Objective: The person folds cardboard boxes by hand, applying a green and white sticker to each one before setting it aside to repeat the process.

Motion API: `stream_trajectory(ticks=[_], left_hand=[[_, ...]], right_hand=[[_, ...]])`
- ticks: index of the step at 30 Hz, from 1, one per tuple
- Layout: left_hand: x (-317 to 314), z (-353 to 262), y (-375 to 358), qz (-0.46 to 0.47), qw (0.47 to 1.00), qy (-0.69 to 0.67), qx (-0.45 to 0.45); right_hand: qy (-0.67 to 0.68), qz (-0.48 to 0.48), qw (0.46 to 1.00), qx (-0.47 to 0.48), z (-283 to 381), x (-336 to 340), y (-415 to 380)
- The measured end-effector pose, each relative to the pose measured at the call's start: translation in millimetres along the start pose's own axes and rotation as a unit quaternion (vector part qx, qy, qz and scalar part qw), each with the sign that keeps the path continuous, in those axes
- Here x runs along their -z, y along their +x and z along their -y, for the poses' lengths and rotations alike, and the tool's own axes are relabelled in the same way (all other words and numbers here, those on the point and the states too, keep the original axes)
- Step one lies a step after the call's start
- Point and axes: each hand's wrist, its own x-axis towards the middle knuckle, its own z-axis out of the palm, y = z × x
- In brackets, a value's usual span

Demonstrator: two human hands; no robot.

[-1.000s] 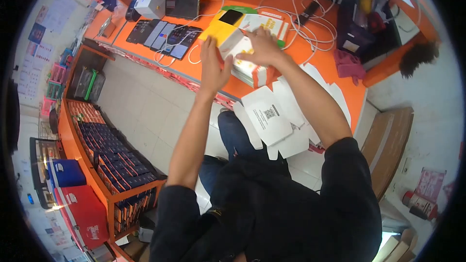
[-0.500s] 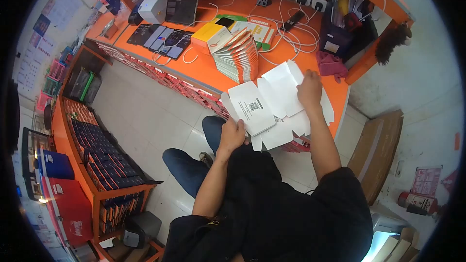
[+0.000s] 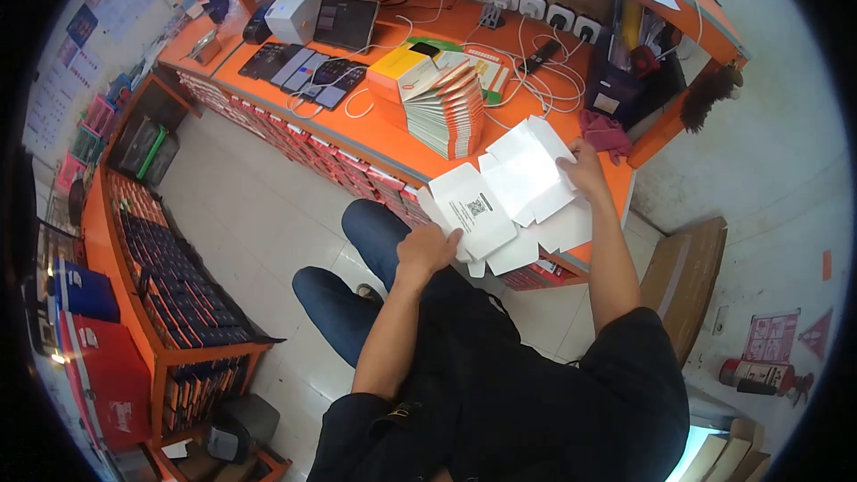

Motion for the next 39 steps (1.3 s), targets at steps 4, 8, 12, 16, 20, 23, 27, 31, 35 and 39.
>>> stream_trajectory(ticks=[4,8,12,16,20,23,27,31,35,39], left_hand=[[24,-39,2,-0.054,0.996,0.036,-0.064],[-22,-96,40,0.031,0.842,-0.481,-0.24],[-44,-122,65,0.01,0.874,-0.444,-0.197],[-71,-100,79,0.082,0.8,-0.548,-0.229],[-102,-79,86,0.076,0.765,-0.597,-0.23],[-91,-85,74,-0.051,0.809,-0.495,-0.313],[-21,-98,48,-0.046,0.79,-0.559,-0.249],[46,-76,24,0.022,0.758,-0.627,-0.181],[107,-20,-22,0.01,0.672,-0.71,-0.212],[131,37,-60,-0.119,0.665,-0.687,-0.267]], right_hand=[[0.056,-0.008,0.998,0.021,39,29,-31],[0.186,0.029,0.982,-0.001,90,30,-66],[0.2,0.143,0.967,0.065,95,22,-78],[0.213,0.163,0.962,0.043,115,5,-86],[0.203,0.068,0.976,0.031,90,-7,-79],[0.114,0.018,0.993,-0.016,70,-4,-69],[0.153,0.026,0.988,-0.016,23,22,-48],[-0.036,-0.066,0.997,-0.028,17,36,-35],[-0.096,-0.15,0.975,0.13,84,-4,-39],[0.093,0.019,0.882,0.462,231,-92,-89]])
